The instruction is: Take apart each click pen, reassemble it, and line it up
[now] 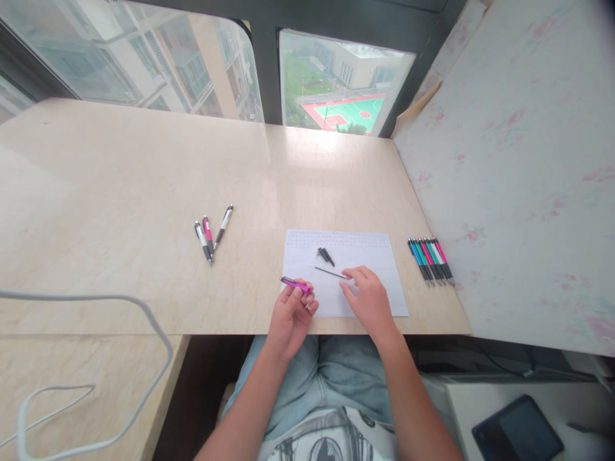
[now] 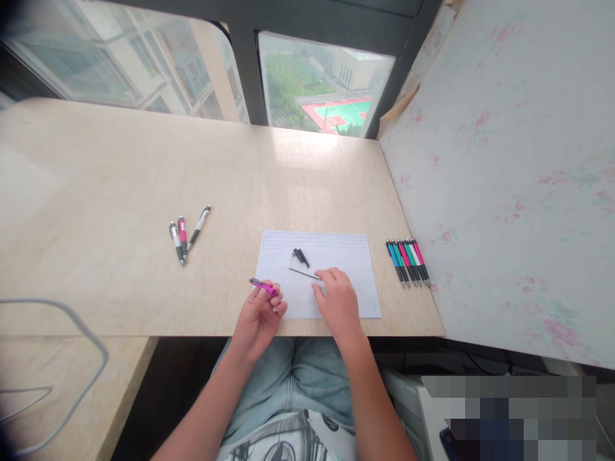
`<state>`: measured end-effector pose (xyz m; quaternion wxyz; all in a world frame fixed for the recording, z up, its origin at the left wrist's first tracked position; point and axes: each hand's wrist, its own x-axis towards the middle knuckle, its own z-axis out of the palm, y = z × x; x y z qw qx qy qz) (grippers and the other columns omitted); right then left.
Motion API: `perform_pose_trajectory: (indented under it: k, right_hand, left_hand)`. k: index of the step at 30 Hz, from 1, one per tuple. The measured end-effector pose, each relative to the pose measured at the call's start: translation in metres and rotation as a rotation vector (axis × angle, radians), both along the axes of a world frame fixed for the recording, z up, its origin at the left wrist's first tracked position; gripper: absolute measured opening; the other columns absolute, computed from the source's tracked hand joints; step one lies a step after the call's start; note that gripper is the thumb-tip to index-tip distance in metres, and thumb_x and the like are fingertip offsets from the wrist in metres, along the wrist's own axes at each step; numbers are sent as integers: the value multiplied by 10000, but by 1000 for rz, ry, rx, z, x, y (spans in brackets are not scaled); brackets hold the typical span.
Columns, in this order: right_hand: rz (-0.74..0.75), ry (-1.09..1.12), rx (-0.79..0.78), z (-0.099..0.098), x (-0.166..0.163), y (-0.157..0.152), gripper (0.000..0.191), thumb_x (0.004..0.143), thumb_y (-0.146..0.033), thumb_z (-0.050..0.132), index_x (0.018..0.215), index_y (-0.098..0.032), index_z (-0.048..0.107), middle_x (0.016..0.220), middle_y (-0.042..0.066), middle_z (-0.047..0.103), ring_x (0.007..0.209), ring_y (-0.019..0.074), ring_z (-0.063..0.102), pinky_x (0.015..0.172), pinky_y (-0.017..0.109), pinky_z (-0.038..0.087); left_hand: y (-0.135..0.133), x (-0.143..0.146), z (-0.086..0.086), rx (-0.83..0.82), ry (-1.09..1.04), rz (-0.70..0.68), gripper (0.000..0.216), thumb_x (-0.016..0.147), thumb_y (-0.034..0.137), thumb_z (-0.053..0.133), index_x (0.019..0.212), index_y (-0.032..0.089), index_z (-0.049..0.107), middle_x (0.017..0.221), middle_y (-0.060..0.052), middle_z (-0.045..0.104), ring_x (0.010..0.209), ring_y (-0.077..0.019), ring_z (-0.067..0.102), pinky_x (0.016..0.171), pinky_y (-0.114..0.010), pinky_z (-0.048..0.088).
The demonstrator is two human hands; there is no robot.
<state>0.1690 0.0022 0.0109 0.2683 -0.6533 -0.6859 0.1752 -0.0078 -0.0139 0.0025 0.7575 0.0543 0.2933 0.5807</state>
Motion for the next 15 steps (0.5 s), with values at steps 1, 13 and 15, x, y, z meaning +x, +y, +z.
perform_pose_trajectory:
  k: [1, 13, 15]
  right_hand:
    - [6, -30, -6, -3, 2, 2, 169, 870, -169, 597, 1013, -187, 686, 968, 96, 680, 956, 261, 618, 867, 400, 488]
    - [52, -13, 13, -2, -1, 8, 130, 920, -173, 549, 872, -204, 667, 931, 75, 672, 936, 252, 593, 816, 368, 481]
    - [85, 120, 1, 7, 1, 3, 120, 923, -179, 554, 877, -205, 662, 910, 60, 686, 882, 228, 607, 780, 346, 491]
  left_hand:
    - [0, 0, 1, -4, -19, 4, 180, 793, 233, 782, 931, 160, 693, 874, -27, 612, 667, -70, 508, 601, -196, 435]
    - [1, -8, 1, -65, -296, 28, 137, 819, 168, 734, 918, 159, 641, 822, 2, 557, 668, -79, 491, 593, -194, 439]
    - [1, -8, 0, -64, -309, 27, 143, 816, 164, 737, 920, 159, 639, 820, 4, 554, 667, -77, 491, 593, -191, 438]
